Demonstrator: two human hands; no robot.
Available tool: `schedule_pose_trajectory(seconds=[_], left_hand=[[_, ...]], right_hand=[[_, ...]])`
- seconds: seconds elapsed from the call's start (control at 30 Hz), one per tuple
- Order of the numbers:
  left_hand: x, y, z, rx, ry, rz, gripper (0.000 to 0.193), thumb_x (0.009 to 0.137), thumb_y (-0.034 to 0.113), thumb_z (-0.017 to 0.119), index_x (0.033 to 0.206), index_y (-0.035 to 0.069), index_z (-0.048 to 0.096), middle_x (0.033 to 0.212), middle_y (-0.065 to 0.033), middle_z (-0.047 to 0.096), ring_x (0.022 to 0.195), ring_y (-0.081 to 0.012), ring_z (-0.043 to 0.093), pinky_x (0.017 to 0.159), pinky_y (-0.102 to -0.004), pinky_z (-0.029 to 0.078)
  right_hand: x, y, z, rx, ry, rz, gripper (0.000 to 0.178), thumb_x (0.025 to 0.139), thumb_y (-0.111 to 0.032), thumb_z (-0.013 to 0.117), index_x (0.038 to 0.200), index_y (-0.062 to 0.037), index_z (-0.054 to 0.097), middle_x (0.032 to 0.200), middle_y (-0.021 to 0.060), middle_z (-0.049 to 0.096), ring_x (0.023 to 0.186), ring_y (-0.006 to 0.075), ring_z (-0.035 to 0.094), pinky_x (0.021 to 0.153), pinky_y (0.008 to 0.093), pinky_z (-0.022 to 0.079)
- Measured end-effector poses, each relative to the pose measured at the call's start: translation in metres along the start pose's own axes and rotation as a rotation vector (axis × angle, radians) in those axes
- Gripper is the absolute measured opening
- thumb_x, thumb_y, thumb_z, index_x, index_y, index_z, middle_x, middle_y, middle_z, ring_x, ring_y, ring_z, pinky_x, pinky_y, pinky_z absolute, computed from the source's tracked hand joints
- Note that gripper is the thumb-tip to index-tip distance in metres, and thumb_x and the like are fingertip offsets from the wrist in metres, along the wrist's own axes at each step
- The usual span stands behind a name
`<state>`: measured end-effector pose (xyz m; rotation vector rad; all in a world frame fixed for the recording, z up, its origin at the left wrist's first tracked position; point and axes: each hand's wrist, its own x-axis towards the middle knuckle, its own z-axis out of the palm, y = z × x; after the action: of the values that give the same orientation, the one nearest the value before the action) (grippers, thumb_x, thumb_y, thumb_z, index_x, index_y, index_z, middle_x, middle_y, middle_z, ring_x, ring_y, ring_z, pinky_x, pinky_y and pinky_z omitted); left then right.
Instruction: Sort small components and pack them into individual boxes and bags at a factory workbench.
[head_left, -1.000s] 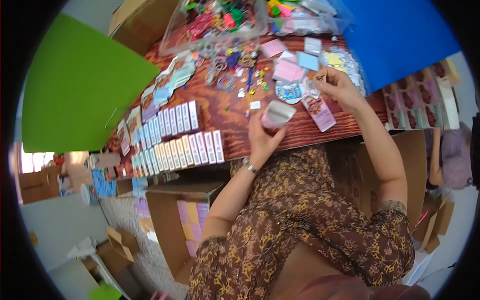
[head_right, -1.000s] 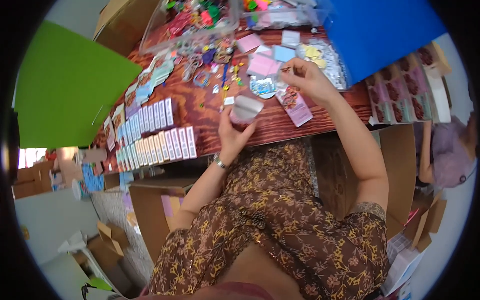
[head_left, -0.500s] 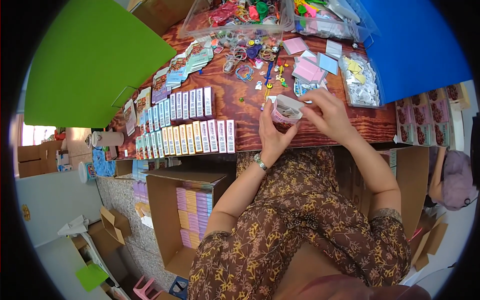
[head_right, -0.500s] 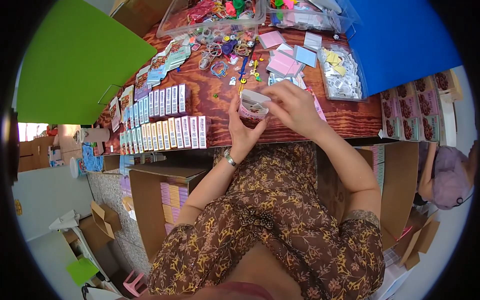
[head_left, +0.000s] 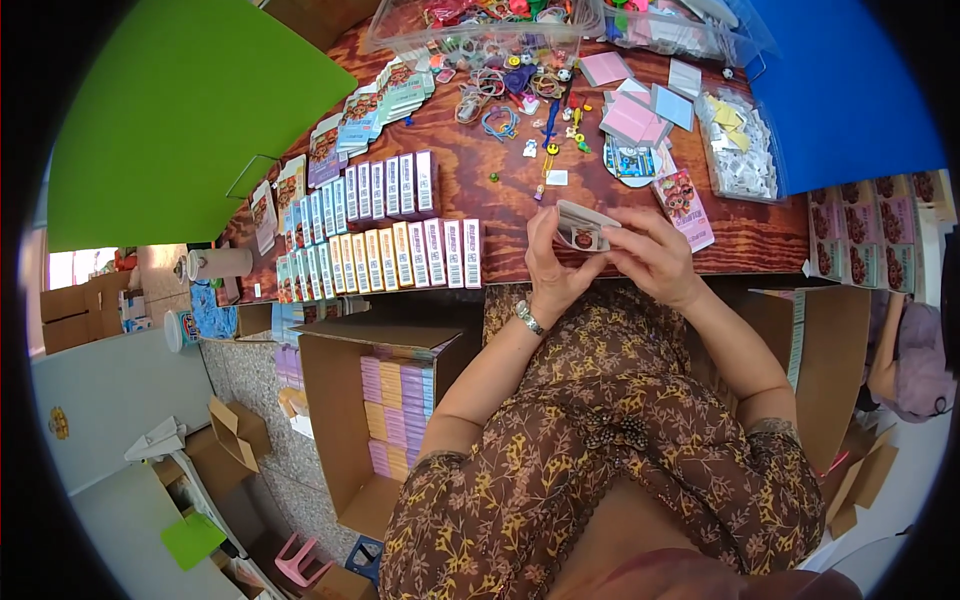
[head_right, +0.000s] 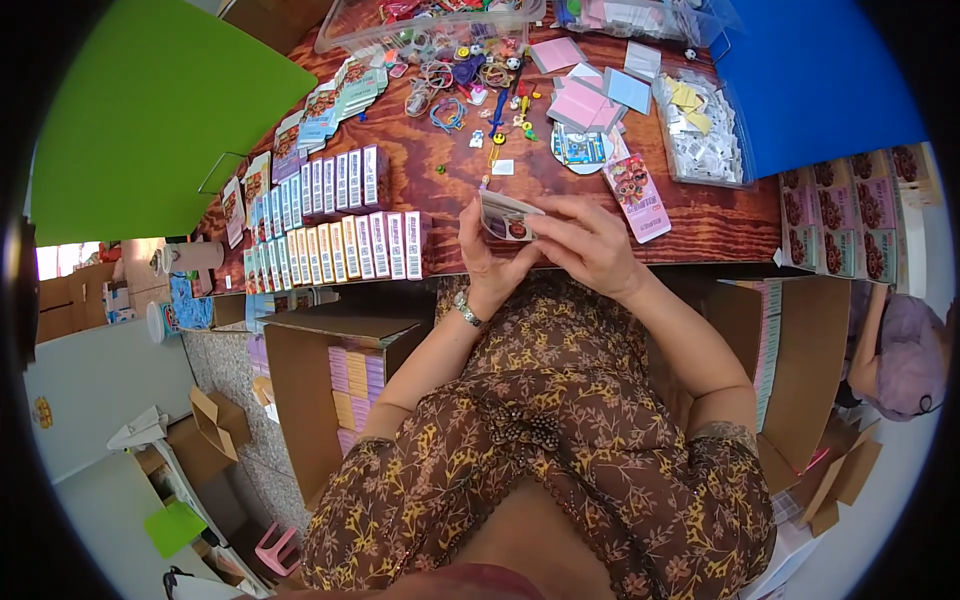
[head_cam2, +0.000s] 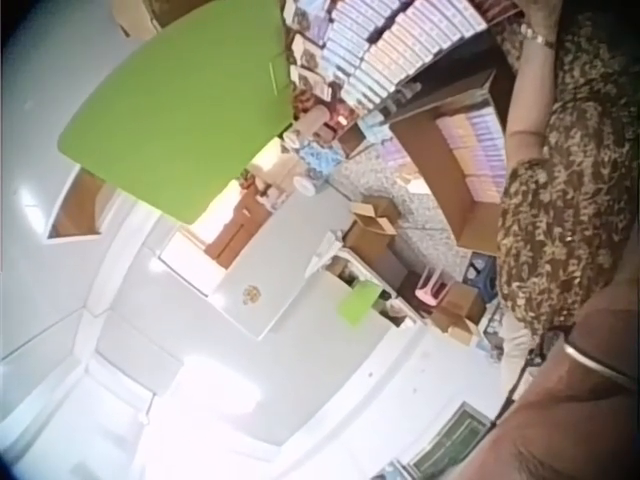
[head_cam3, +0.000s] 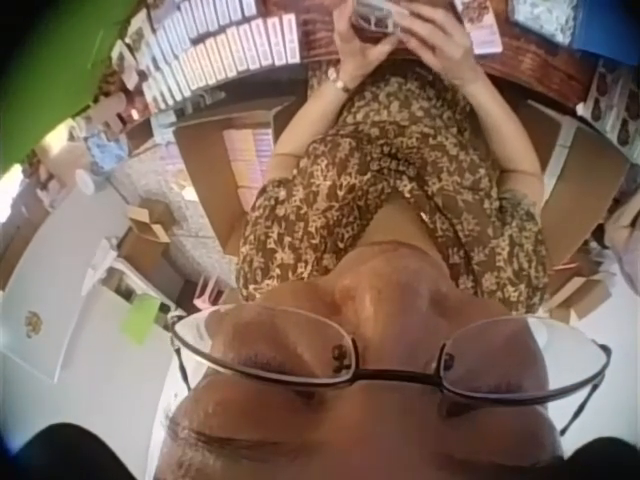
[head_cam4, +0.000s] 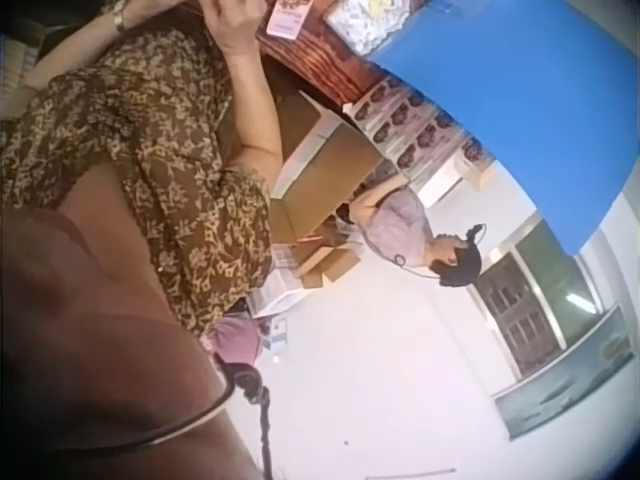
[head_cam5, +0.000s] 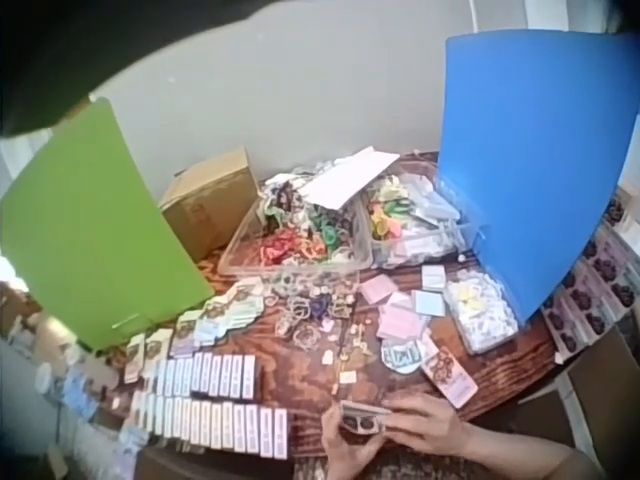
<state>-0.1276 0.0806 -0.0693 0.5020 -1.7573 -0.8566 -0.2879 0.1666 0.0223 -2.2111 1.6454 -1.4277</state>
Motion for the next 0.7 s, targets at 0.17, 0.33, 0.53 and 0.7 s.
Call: schedule_pose_trajectory(seconds=[0.17,0.33,0.53,0.7], left_hand=[[0.01,0.007,-0.01,-0.011,-0.002,0.162,0.099,0.068,0.022,0.092,0.146,0.011,0.032,0.132,-0.022,0.053,0.117,-0.0401,0.056,0.103,-0.0542,0.043],[0.011,0.009,-0.012,-0.092,0.02,0.223,0.096,0.07,0.022,0.091,0.145,0.015,0.033,0.131,-0.021,0.054,0.123,-0.0406,0.055,0.108,-0.0598,0.038],[0.012,0.009,-0.015,-0.056,0.024,0.213,0.095,0.068,0.017,0.092,0.144,0.013,0.035,0.13,-0.0204,0.055,0.122,-0.0406,0.056,0.105,-0.0563,0.042],[0.008,0.001,-0.022,-0.018,-0.041,0.105,0.072,0.069,0.011,0.089,0.13,0.006,0.052,0.123,-0.0197,0.061,0.112,-0.038,0.061,0.09,-0.0444,0.053]], right_hand=[[0.006,-0.01,-0.002,0.06,0.0,-0.045,0.041,0.076,-0.007,0.08,0.116,-0.0076,0.071,0.113,0.0131,0.068,0.097,0.0282,0.069,0.079,0.0359,0.058],[0.01,-0.015,-0.003,0.086,-0.006,-0.147,0.04,0.075,-0.003,0.08,0.114,-0.0014,0.07,0.107,0.0182,0.068,0.092,0.0318,0.07,0.074,0.0371,0.057],[0.014,-0.013,0.0,0.077,-0.013,-0.148,0.038,0.077,0.001,0.076,0.115,-0.0008,0.07,0.109,0.0175,0.067,0.091,0.0314,0.069,0.074,0.0371,0.057],[-0.01,0.019,0.01,0.064,-0.082,-0.029,0.038,0.08,0.005,0.07,0.118,-0.0012,0.068,0.116,0.0177,0.064,0.093,0.0323,0.067,0.078,0.0374,0.055]])
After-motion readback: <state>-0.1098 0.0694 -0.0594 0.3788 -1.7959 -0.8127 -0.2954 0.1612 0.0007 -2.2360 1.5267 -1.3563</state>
